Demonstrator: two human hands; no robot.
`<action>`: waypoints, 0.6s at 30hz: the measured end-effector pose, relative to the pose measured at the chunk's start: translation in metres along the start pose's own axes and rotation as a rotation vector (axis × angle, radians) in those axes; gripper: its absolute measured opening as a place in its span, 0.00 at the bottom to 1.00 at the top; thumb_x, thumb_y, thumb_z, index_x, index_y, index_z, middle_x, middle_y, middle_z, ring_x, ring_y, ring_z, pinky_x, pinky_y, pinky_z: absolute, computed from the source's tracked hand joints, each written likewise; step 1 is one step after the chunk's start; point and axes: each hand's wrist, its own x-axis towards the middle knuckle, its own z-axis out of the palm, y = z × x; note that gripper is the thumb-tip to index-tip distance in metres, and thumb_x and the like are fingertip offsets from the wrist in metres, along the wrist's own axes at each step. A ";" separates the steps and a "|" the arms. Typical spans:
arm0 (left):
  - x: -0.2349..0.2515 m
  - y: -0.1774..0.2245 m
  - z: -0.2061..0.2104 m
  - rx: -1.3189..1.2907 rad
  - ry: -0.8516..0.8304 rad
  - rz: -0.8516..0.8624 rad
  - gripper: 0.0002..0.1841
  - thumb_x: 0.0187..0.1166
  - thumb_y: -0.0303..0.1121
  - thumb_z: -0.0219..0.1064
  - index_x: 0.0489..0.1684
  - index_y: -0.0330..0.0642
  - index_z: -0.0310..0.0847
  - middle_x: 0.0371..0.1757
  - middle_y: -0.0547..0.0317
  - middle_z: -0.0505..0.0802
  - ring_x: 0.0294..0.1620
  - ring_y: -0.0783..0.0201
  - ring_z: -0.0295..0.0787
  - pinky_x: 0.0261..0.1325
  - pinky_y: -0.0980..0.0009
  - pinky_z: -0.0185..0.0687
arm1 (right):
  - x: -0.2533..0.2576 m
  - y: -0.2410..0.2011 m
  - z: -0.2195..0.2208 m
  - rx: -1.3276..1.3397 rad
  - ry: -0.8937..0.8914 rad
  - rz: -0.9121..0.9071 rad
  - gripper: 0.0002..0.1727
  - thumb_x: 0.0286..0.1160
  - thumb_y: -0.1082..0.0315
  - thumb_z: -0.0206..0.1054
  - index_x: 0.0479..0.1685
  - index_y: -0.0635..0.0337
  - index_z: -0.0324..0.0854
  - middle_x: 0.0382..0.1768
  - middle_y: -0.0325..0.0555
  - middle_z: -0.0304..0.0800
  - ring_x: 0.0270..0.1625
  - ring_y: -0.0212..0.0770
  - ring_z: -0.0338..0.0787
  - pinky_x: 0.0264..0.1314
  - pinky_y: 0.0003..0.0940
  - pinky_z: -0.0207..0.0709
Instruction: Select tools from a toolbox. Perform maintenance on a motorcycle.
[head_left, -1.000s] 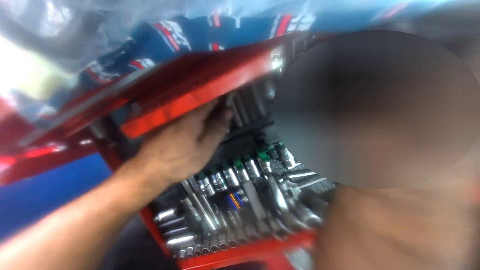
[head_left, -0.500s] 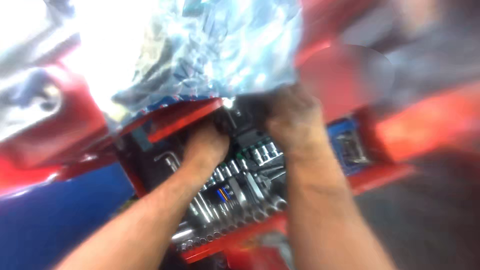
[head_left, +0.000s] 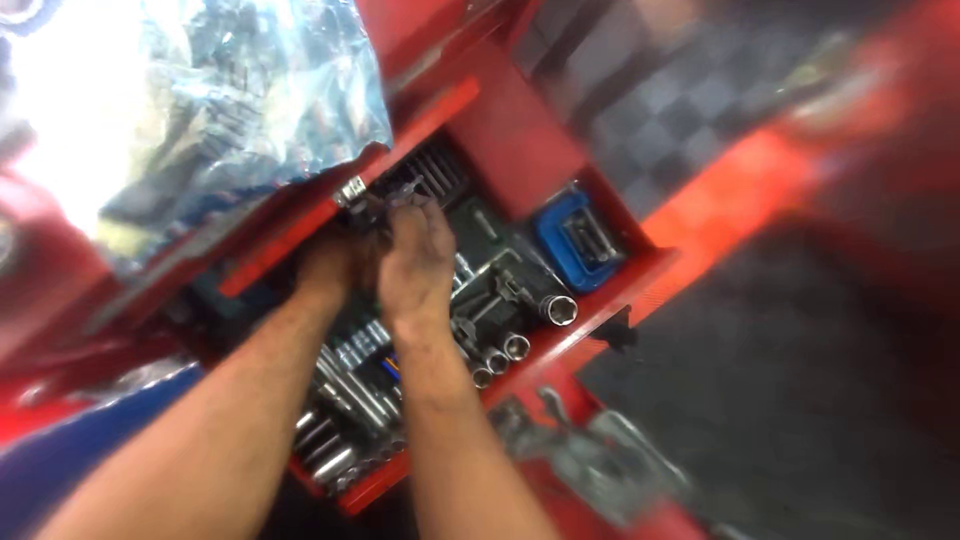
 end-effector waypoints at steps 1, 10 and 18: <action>0.000 0.002 -0.003 0.069 -0.005 0.045 0.22 0.89 0.43 0.59 0.63 0.30 0.82 0.64 0.31 0.88 0.70 0.36 0.83 0.72 0.36 0.73 | -0.001 0.001 -0.005 -0.012 -0.009 0.011 0.13 0.88 0.61 0.53 0.48 0.58 0.80 0.36 0.43 0.88 0.28 0.35 0.85 0.24 0.32 0.79; 0.016 -0.020 -0.029 -0.537 -0.231 -0.203 0.16 0.89 0.46 0.53 0.36 0.45 0.75 0.18 0.62 0.72 0.14 0.66 0.67 0.19 0.67 0.71 | -0.007 0.016 -0.059 0.080 -0.035 0.088 0.11 0.89 0.66 0.51 0.50 0.61 0.78 0.35 0.45 0.92 0.17 0.32 0.77 0.14 0.25 0.69; -0.004 -0.020 -0.041 -1.134 -0.587 -0.291 0.15 0.87 0.38 0.45 0.35 0.41 0.73 0.43 0.46 0.94 0.45 0.50 0.95 0.50 0.52 0.91 | -0.036 0.036 -0.062 0.076 -0.175 0.156 0.09 0.68 0.70 0.73 0.32 0.53 0.74 0.23 0.38 0.80 0.15 0.30 0.72 0.13 0.24 0.68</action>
